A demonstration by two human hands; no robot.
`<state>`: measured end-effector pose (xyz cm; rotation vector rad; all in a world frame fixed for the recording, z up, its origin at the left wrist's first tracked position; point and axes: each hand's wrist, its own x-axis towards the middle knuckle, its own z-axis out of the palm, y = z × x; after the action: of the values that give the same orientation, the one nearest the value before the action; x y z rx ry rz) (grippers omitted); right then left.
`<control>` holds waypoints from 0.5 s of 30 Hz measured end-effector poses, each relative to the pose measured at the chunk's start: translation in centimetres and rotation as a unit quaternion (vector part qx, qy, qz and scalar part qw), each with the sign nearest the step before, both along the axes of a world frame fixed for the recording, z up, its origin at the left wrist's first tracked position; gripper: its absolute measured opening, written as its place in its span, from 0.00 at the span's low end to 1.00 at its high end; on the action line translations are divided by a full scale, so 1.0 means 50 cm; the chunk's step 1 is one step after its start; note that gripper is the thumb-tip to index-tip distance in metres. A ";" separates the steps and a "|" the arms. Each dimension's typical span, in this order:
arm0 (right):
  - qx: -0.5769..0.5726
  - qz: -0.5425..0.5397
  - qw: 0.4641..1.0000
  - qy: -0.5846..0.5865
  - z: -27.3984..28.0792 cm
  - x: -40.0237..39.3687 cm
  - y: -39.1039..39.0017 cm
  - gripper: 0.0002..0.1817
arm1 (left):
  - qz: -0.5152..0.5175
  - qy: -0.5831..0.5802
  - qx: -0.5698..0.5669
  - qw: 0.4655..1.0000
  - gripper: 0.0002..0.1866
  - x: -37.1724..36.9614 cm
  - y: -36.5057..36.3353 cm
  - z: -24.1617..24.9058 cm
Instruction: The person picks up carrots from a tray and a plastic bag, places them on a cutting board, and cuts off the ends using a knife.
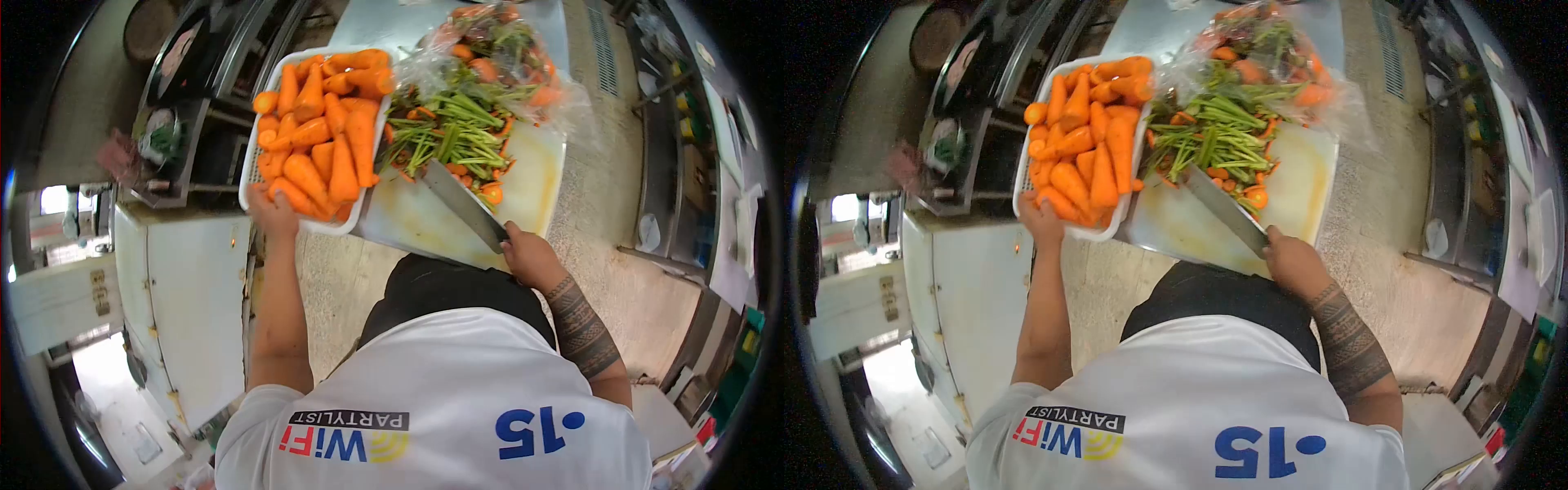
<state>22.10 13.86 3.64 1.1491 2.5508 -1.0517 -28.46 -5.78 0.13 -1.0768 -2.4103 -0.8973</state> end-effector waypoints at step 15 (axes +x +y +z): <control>0.056 0.016 0.998 -0.008 0.009 -0.023 -0.033 0.11 | -0.319 -0.023 -0.428 0.845 0.29 0.407 0.882 0.195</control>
<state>20.95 12.22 4.08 1.1350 2.6362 -0.8983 -8.09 38.33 9.88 -2.2744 -2.5399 0.1103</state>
